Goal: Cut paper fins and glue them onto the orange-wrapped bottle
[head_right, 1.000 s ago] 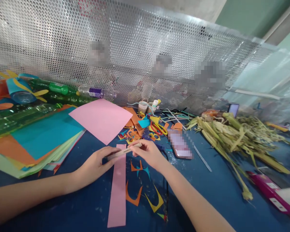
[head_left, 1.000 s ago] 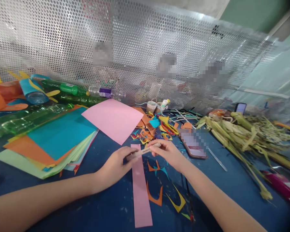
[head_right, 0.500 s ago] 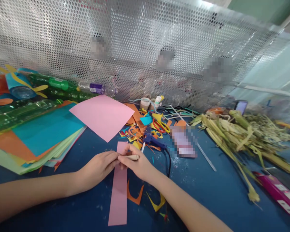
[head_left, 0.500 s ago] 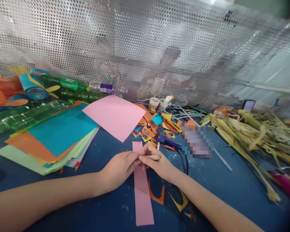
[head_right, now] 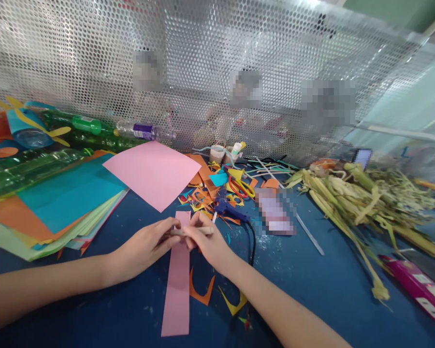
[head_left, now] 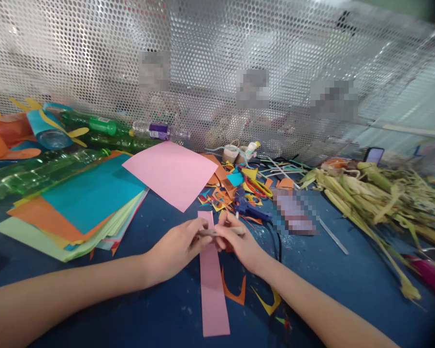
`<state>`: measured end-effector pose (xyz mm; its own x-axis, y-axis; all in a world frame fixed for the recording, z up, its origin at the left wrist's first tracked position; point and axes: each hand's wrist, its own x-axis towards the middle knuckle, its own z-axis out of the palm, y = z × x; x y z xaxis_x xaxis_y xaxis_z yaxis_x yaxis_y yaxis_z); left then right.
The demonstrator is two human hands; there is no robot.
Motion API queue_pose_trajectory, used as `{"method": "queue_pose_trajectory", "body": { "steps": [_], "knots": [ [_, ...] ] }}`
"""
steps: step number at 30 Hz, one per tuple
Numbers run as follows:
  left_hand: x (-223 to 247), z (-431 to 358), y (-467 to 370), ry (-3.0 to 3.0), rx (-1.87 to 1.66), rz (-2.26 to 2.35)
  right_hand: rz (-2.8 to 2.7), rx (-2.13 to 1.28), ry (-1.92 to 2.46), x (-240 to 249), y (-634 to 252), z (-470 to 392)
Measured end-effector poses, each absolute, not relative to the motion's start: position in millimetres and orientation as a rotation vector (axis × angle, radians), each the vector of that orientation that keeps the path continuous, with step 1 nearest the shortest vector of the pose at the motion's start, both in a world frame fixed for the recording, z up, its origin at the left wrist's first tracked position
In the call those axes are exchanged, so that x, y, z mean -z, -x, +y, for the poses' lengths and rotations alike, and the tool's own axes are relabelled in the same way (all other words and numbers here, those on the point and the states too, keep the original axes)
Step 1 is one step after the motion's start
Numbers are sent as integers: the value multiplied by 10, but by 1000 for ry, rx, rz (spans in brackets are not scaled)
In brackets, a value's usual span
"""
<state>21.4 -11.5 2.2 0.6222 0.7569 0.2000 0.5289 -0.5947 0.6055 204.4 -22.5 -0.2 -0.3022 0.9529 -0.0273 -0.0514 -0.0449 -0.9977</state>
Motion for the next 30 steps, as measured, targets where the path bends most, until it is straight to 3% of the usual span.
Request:
{"method": "queue_pose_trajectory", "body": {
  "steps": [6, 18, 30],
  "knots": [
    [7, -167, -159, -2665, -542, 1030, -924, -1360, 921, 91, -2086, -104],
    [29, -540, -190, -2813, -216, 808, -1560, -1082, 1251, 118, -2003, -170],
    [57, -488, -210, -2823, -113, 809, -1621, -959, 1338, 127, -1991, -131]
  ]
}}
